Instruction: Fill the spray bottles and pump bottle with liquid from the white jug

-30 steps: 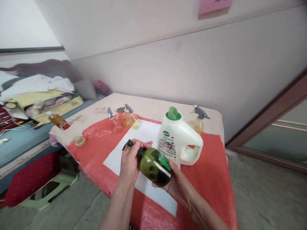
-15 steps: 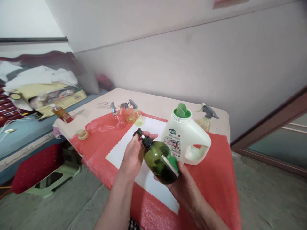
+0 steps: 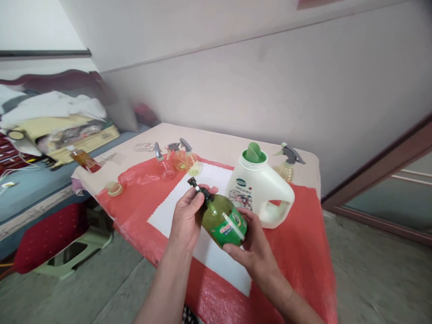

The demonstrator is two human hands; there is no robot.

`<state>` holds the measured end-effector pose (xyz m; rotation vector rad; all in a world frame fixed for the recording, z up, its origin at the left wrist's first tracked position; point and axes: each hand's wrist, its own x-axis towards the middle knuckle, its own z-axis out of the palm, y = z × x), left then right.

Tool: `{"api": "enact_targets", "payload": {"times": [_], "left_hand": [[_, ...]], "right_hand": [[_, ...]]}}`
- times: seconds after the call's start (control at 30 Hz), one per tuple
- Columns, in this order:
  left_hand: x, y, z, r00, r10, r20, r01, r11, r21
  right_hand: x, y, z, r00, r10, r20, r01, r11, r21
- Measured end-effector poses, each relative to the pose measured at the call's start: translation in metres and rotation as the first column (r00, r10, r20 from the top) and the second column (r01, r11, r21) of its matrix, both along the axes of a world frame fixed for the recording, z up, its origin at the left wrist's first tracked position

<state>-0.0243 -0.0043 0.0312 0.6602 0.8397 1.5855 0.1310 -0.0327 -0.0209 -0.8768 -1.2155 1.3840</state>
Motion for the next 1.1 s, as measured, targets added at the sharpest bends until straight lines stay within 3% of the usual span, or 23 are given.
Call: {"api": "enact_targets", "payload": {"times": [0.07, 0.13, 0.17, 0.2, 0.27, 0.33, 0.4, 0.5, 0.57, 0.6, 0.7, 0.8, 0.87, 0.93, 1.0, 1.1], "left_hand": [[0.005, 0.0, -0.001, 0.999, 0.043, -0.016, -0.043, 0.999, -0.009], [0.01, 0.0, -0.002, 0.996, 0.078, -0.033, -0.078, 0.997, -0.006], [0.011, 0.0, -0.002, 0.995, 0.093, -0.038, -0.093, 0.996, -0.004], [0.011, 0.0, -0.003, 0.993, 0.108, -0.041, -0.108, 0.994, -0.002], [0.009, 0.001, -0.003, 0.991, 0.124, -0.051, -0.124, 0.992, 0.007], [0.005, 0.0, -0.002, 0.992, 0.108, -0.068, -0.107, 0.994, 0.018], [0.001, -0.002, 0.0, 0.996, 0.058, -0.068, -0.056, 0.998, 0.036], [-0.002, -0.004, 0.003, 0.999, -0.012, -0.041, 0.015, 0.998, 0.064], [-0.002, -0.005, 0.004, 0.999, -0.03, -0.042, 0.032, 0.998, 0.061], [-0.002, -0.006, 0.004, 0.998, -0.03, -0.05, 0.032, 0.998, 0.051], [-0.002, -0.005, 0.003, 0.995, 0.006, -0.095, -0.004, 1.0, 0.016], [0.003, -0.002, -0.001, 0.985, 0.074, -0.158, -0.073, 0.997, 0.008], [0.008, 0.0, -0.005, 0.975, 0.118, -0.188, -0.116, 0.993, 0.018], [0.012, 0.001, -0.008, 0.967, 0.146, -0.21, -0.142, 0.989, 0.033], [0.013, 0.001, -0.009, 0.96, 0.146, -0.239, -0.139, 0.989, 0.046], [0.008, -0.001, -0.006, 0.965, 0.069, -0.254, -0.056, 0.997, 0.06]], "right_hand": [[0.0, 0.0, -0.007, 0.951, -0.196, 0.24, 0.125, 0.952, 0.28], [0.0, 0.0, -0.012, 0.855, -0.387, 0.346, 0.169, 0.838, 0.519], [0.0, 0.0, -0.013, 0.827, -0.431, 0.363, 0.165, 0.801, 0.575], [0.001, 0.0, -0.013, 0.827, -0.425, 0.367, 0.156, 0.802, 0.577], [0.003, 0.001, -0.009, 0.904, -0.285, 0.32, 0.137, 0.9, 0.413], [0.006, 0.004, -0.003, 0.99, -0.073, 0.119, 0.064, 0.995, 0.076], [0.009, 0.007, 0.003, 0.981, 0.071, -0.182, -0.113, 0.966, -0.234], [0.013, 0.011, 0.009, 0.857, 0.176, -0.484, -0.404, 0.814, -0.418], [0.014, 0.01, 0.011, 0.791, 0.248, -0.559, -0.524, 0.746, -0.411], [0.014, 0.009, 0.011, 0.776, 0.286, -0.562, -0.55, 0.743, -0.382], [0.01, 0.006, 0.01, 0.845, 0.35, -0.403, -0.469, 0.848, -0.246], [0.005, 0.005, 0.0, 0.982, 0.191, 0.0, -0.19, 0.979, -0.07], [0.002, 0.005, -0.008, 0.97, 0.011, 0.243, -0.039, 0.993, 0.109], [0.001, 0.006, -0.012, 0.936, -0.1, 0.338, 0.026, 0.976, 0.216], [0.004, 0.008, -0.01, 0.954, -0.03, 0.297, -0.015, 0.989, 0.15], [0.013, 0.013, 0.002, 0.965, 0.258, 0.042, -0.254, 0.964, -0.084]]}}
